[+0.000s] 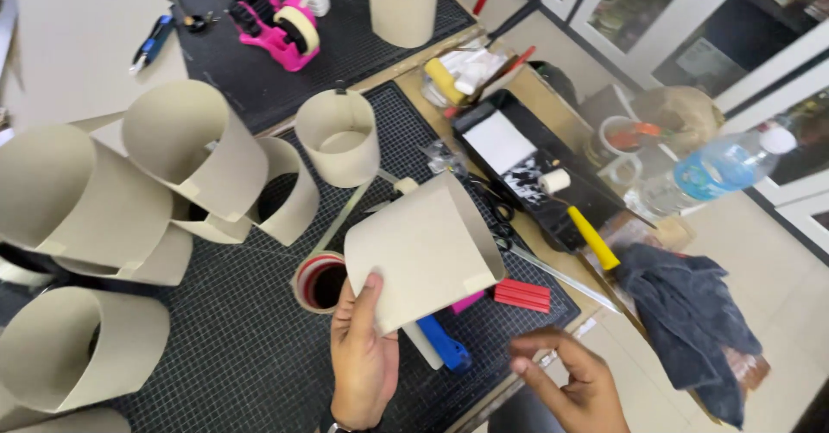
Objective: Assembling cardboard containers by applying glue to the edges and joining the pieces together.
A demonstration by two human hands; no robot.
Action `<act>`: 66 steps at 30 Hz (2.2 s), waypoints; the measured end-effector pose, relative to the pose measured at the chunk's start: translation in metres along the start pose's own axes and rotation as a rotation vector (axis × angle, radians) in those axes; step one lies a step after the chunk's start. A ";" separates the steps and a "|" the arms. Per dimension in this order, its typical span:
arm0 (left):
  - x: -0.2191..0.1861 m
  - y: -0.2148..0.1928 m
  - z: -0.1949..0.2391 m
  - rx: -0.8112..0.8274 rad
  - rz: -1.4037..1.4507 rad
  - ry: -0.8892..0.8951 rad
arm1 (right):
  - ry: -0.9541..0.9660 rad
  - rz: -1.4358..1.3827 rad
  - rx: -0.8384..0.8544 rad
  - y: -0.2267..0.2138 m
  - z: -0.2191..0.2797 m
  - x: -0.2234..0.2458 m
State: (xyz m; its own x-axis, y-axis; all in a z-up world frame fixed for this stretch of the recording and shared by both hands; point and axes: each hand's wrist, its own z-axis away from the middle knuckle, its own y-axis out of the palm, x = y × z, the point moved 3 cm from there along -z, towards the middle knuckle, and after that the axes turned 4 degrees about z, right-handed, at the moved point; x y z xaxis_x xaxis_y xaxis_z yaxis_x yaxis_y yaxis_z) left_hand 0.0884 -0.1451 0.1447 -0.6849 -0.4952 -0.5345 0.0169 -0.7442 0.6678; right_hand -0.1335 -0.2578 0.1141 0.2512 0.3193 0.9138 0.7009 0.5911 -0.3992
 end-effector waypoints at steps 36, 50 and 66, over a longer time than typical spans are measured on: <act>0.285 0.084 0.038 0.664 -0.510 0.090 | 0.231 -0.498 -0.074 -0.232 -0.029 -0.140; 0.295 0.093 0.042 0.627 -0.297 0.241 | -0.014 -0.371 -0.350 -0.302 -0.008 -0.157; 0.505 0.211 0.171 0.635 -0.208 0.120 | 0.334 0.057 -0.153 -0.555 0.082 -0.334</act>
State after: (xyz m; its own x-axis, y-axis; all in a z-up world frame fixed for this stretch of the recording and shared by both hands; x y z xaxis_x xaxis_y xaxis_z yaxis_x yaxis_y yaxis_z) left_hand -0.3788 -0.4760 0.1044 -0.5409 -0.4440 -0.7144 -0.5631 -0.4397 0.6997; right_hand -0.6615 -0.6321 0.0243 0.4792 0.0738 0.8746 0.7648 0.4538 -0.4574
